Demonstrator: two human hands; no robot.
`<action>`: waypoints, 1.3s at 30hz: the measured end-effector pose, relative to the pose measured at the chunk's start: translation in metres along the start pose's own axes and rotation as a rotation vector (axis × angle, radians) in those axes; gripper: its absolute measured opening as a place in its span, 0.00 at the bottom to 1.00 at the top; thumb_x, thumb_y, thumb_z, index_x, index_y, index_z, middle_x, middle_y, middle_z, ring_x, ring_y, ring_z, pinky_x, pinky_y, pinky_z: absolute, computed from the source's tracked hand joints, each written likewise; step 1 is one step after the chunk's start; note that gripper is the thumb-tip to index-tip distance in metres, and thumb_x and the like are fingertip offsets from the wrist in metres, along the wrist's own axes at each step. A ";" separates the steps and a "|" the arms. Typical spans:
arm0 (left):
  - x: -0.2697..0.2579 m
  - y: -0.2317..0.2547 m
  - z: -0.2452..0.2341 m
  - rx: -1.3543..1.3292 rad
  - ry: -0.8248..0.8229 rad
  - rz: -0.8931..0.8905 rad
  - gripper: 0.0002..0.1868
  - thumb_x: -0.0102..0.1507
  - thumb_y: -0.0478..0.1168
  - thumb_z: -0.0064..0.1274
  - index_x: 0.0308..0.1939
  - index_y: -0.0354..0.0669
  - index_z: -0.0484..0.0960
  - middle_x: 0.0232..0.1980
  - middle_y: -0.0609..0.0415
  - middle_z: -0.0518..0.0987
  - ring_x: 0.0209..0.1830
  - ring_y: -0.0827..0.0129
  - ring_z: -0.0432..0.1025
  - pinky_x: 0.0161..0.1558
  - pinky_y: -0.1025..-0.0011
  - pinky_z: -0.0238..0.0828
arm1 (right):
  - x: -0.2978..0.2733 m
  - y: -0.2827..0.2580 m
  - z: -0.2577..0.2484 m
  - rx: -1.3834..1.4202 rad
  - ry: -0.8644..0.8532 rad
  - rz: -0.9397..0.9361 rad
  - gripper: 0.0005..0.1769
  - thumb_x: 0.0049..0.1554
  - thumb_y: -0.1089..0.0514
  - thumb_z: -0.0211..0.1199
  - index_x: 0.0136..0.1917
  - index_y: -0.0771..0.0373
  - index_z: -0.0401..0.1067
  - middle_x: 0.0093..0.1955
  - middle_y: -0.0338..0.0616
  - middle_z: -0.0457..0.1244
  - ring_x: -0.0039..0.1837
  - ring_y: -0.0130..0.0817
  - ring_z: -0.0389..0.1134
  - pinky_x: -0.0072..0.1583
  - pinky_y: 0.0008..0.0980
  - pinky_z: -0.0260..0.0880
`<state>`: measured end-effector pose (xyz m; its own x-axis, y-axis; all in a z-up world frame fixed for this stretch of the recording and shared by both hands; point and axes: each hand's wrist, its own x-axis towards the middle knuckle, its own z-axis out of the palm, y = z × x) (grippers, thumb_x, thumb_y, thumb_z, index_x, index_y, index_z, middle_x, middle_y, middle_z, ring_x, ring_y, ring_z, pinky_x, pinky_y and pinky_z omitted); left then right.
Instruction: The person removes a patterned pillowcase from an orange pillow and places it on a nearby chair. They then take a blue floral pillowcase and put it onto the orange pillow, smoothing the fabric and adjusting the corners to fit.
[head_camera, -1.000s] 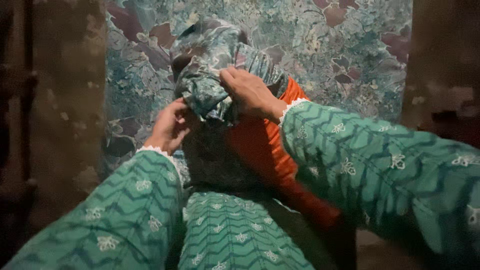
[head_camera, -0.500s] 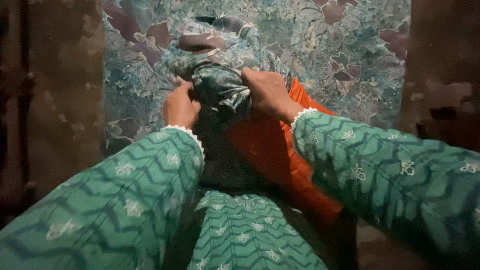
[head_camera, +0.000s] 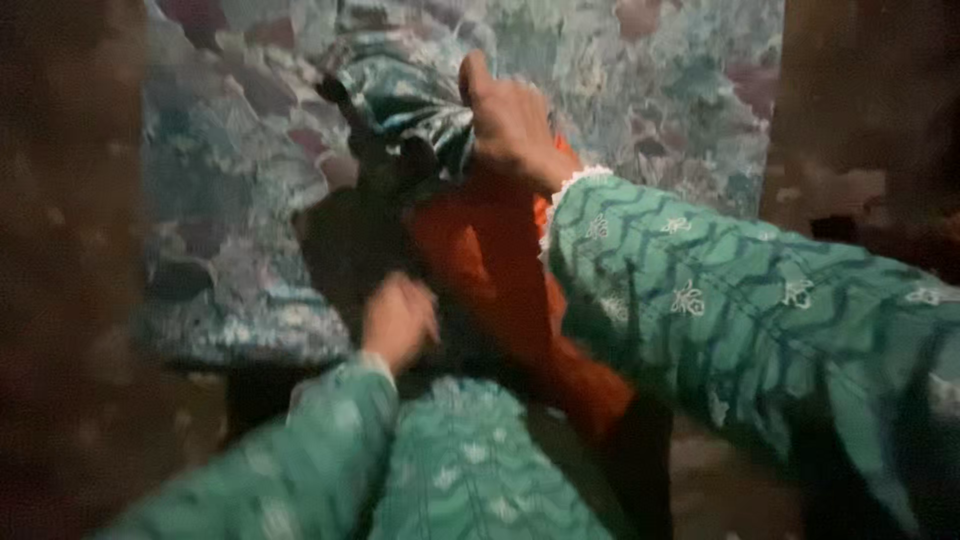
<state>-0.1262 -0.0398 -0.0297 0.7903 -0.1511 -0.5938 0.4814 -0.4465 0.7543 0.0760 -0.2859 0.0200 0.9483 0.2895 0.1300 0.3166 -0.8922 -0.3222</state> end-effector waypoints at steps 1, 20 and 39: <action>0.027 0.010 -0.014 -0.144 0.070 -0.063 0.21 0.70 0.46 0.47 0.47 0.24 0.74 0.33 0.43 0.82 0.28 0.60 0.79 0.32 0.62 0.78 | -0.006 -0.006 0.001 0.025 -0.013 0.007 0.30 0.46 0.61 0.68 0.57 0.63 0.55 0.36 0.61 0.66 0.39 0.67 0.67 0.38 0.60 0.63; 0.064 0.087 -0.078 0.888 0.208 0.488 0.12 0.60 0.44 0.57 0.36 0.37 0.83 0.36 0.35 0.82 0.39 0.38 0.77 0.44 0.47 0.73 | -0.016 -0.040 -0.010 0.009 -0.065 0.112 0.38 0.51 0.65 0.65 0.73 0.51 0.56 0.63 0.54 0.58 0.45 0.60 0.69 0.42 0.56 0.68; 0.054 0.111 -0.119 0.645 0.448 0.417 0.20 0.62 0.43 0.61 0.50 0.33 0.75 0.45 0.34 0.80 0.46 0.35 0.73 0.43 0.45 0.69 | -0.030 -0.049 0.016 -0.014 -0.077 -0.080 0.19 0.44 0.56 0.67 0.48 0.59 0.66 0.35 0.57 0.66 0.42 0.63 0.69 0.41 0.56 0.66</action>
<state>0.0152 0.0069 0.0551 0.9928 -0.1135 -0.0389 -0.0789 -0.8623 0.5002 0.0319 -0.2455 0.0172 0.9189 0.3858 0.0821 0.3919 -0.8696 -0.3004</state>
